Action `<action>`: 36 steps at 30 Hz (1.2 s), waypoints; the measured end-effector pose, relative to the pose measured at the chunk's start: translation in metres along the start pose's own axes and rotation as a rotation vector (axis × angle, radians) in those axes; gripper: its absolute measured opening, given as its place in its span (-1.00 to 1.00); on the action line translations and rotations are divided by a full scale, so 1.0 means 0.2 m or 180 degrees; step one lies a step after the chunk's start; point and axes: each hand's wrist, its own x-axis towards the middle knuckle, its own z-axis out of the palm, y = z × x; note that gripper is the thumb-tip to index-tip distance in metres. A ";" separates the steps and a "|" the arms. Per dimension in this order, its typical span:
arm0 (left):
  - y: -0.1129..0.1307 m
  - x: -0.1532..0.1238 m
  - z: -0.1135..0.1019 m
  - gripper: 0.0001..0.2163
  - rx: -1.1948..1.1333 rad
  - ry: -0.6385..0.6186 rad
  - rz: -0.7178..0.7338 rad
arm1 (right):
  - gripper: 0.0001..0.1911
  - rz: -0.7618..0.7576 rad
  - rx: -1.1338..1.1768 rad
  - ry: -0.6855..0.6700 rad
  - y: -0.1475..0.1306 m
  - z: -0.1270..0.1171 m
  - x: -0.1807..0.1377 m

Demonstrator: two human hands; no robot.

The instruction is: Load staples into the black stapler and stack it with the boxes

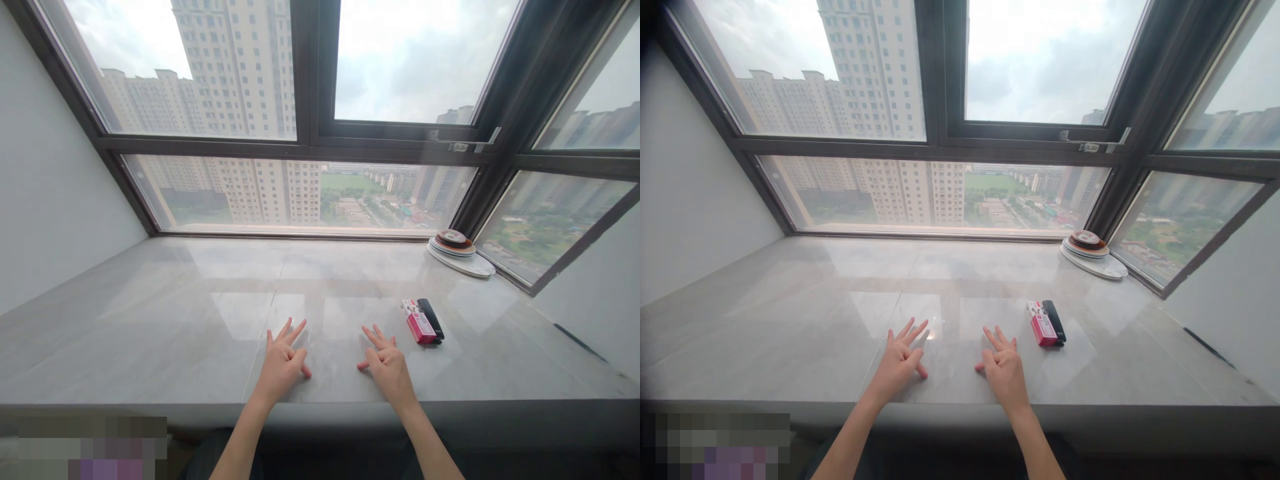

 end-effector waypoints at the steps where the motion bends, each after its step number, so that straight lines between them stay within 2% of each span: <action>1: -0.01 0.00 0.00 -0.55 -0.0005 0.0047 -0.0017 | -0.53 0.0028 0.0017 0.0034 0.01 0.00 0.00; 6: -0.01 0.00 0.00 -0.58 -0.0005 0.0460 -0.0090 | -0.53 0.0107 0.0049 0.0388 0.04 0.00 -0.01; 10: 0.01 0.00 0.00 -0.81 -0.0140 0.0515 -0.0159 | -0.68 0.0198 -0.0020 0.0550 0.02 0.01 -0.01; 11: 0.01 0.00 0.00 -0.75 -0.0220 0.0478 -0.0198 | -0.67 0.0260 -0.0056 0.0545 0.02 0.01 -0.01; 13: 0.00 0.00 0.00 -0.63 -0.0453 0.0412 -0.0323 | -0.50 0.0426 -0.0079 0.0515 0.00 0.01 -0.01; 15: -0.01 -0.01 0.00 -0.60 -0.0690 0.0400 -0.0465 | -0.42 0.0590 0.0010 0.0416 -0.01 0.01 -0.02; 19: -0.01 -0.03 -0.01 -0.55 -0.0953 0.0456 -0.0569 | -0.43 0.0612 0.0226 0.0329 -0.02 -0.01 -0.02; 26: 0.00 -0.03 -0.02 -0.49 -0.1033 0.0447 -0.0718 | -0.46 0.0582 0.0308 0.0452 -0.02 -0.01 -0.05; 32: 0.03 0.01 -0.02 -0.51 -0.0996 0.0494 -0.0586 | -0.65 0.0446 0.0344 0.0521 -0.03 -0.02 -0.04; 36: 0.12 -0.07 -0.07 -0.68 -0.1104 0.0539 -0.0249 | -0.68 0.0438 0.0276 0.0389 -0.03 -0.02 -0.02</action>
